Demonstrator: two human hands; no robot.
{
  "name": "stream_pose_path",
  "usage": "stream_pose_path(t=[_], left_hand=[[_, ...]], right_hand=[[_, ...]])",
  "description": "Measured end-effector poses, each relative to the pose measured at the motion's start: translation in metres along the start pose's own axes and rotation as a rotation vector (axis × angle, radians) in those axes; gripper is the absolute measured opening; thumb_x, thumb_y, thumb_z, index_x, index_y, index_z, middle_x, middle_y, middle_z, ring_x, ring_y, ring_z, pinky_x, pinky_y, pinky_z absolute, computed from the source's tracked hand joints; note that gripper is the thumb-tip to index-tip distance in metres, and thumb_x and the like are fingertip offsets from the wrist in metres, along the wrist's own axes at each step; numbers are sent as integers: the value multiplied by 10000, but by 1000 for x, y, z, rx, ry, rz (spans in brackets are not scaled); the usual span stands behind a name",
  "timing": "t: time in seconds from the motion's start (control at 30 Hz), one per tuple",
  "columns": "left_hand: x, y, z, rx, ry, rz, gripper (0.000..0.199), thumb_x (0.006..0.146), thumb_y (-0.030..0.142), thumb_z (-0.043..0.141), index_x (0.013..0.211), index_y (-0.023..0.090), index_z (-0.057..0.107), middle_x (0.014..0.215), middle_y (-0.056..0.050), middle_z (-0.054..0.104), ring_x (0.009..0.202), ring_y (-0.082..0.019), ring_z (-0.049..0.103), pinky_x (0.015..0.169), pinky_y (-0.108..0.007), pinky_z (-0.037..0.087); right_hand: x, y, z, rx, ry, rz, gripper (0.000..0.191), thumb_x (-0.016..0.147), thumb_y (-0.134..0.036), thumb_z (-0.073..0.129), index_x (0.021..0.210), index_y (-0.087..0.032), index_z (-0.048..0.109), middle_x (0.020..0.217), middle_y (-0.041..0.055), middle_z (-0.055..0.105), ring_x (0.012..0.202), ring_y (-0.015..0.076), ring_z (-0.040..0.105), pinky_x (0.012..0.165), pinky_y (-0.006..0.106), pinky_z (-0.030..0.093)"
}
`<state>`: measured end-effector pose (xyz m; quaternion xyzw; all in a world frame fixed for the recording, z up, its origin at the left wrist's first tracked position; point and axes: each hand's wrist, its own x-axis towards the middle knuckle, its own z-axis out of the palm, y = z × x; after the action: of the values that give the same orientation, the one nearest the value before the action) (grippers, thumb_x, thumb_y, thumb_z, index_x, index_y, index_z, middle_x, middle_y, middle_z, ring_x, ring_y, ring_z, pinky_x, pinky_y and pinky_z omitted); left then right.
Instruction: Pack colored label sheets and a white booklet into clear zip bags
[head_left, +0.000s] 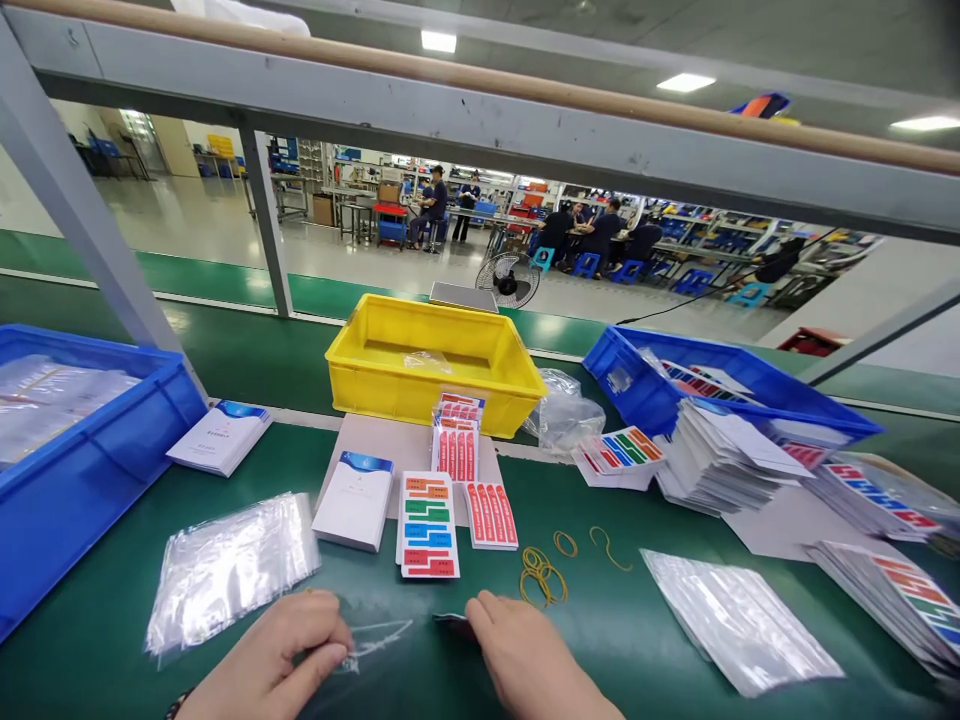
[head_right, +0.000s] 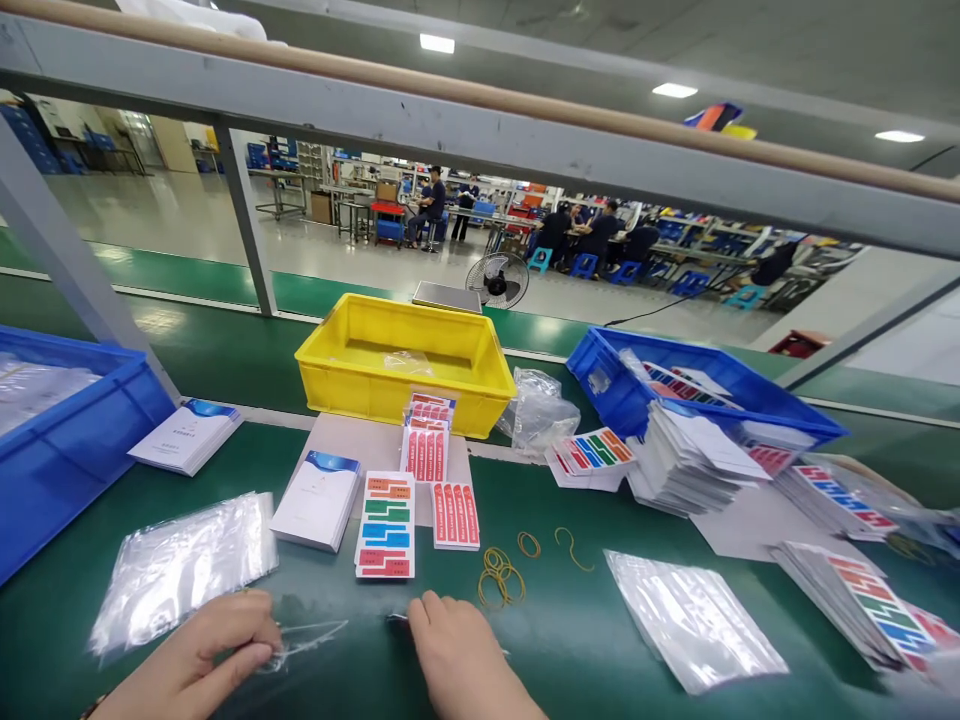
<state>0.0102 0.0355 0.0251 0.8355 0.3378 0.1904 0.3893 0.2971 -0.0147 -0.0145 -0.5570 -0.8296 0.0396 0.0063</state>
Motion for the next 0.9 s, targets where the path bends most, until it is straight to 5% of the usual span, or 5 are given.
stream_pose_path(t=[0.17, 0.33, 0.57, 0.7, 0.9], left_hand=[[1, -1, 3, 1, -12, -6, 213, 877, 232, 433, 761, 211, 609, 697, -5, 595, 656, -145, 545, 633, -210, 402], [2, 5, 4, 56, -42, -4, 170, 857, 206, 452, 725, 203, 560, 686, 1, 570, 641, -141, 515, 621, -218, 394], [21, 34, 14, 278, -142, 232, 191, 840, 150, 461, 736, 196, 615, 733, -55, 606, 679, -167, 523, 617, -252, 384], [29, 43, 21, 279, -83, 268, 224, 844, 140, 438, 760, 199, 638, 840, -95, 634, 772, -200, 544, 678, -284, 411], [23, 30, 23, 193, 150, 263, 221, 849, 110, 416, 854, 210, 614, 844, -76, 595, 752, -189, 532, 639, -279, 447]], right_hand=[[4, -2, 24, -48, -11, 46, 251, 624, -16, 421, 765, -202, 513, 661, 35, 613, 558, 178, 554, 497, 270, 293], [-1, 11, -2, 261, 67, 94, 172, 756, -95, 421, 683, -200, 535, 613, 34, 619, 507, 181, 557, 476, 265, 325], [18, 5, -49, 1553, 832, 440, 309, 737, -424, 661, 947, -200, 621, 825, 64, 708, 706, 213, 656, 656, 336, 513], [37, -25, -52, 1908, 748, 406, 403, 664, -401, 737, 995, -194, 638, 856, 83, 718, 767, 250, 672, 741, 422, 525], [35, -31, -45, 1917, 665, 366, 354, 679, -336, 751, 985, -186, 653, 926, 100, 714, 848, 266, 666, 744, 403, 544]])
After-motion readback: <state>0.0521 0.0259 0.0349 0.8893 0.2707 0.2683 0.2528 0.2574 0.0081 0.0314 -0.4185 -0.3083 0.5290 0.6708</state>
